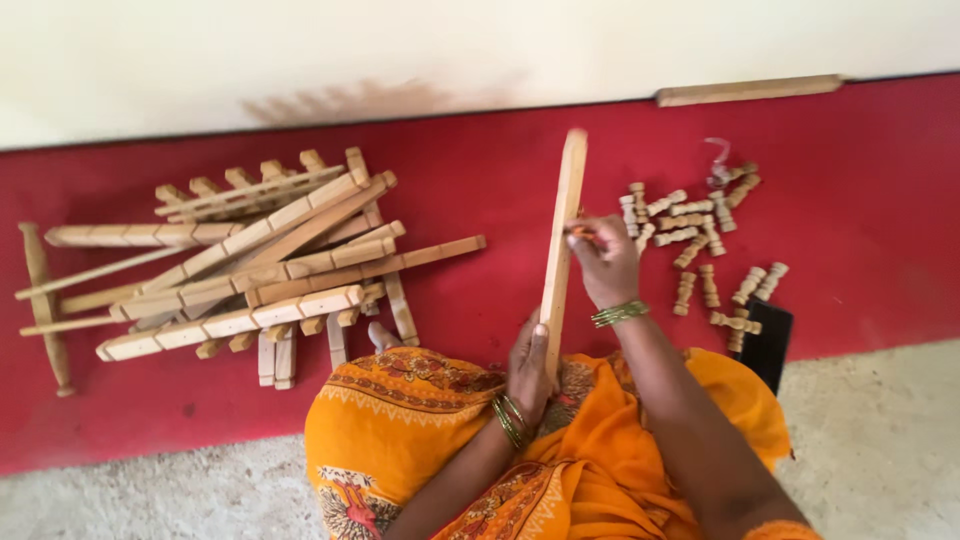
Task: The person sits on the floor holding a long grooved wooden bar and rubs a small brown abrasive piece along its surface, working over different sections. They set finished bars aside with a pile of similar wooden parts and pick up the next bar to sand.
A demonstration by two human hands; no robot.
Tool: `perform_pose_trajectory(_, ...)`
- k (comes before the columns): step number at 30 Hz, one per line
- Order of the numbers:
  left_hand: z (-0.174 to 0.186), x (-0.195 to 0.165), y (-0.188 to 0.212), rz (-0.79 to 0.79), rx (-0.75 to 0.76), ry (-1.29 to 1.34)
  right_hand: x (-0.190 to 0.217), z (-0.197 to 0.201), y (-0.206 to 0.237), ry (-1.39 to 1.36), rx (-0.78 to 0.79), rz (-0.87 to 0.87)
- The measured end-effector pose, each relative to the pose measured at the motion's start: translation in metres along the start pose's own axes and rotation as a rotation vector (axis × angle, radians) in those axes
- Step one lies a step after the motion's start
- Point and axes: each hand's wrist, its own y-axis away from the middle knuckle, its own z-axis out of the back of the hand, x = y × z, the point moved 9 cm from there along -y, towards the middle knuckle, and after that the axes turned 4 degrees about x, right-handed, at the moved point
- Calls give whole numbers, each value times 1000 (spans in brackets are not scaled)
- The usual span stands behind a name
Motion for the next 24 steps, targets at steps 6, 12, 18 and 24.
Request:
perform_pose_trajectory(6, -49, -87, 15, -460, 215, -299, 96, 43, 12, -688, -1, 169)
perform_pose_trajectory(12, -66, -147, 26, -645, 53, -173, 110, 10, 90, -564, -115, 322)
perform_pose_trajectory(18, -71, -176, 66, -853, 66, -49, 106, 14, 117, -661, -101, 98)
perform_pose_trajectory(24, -74, -191, 60, -949, 102, -38, 153, 28, 117, -457, -175, 307)
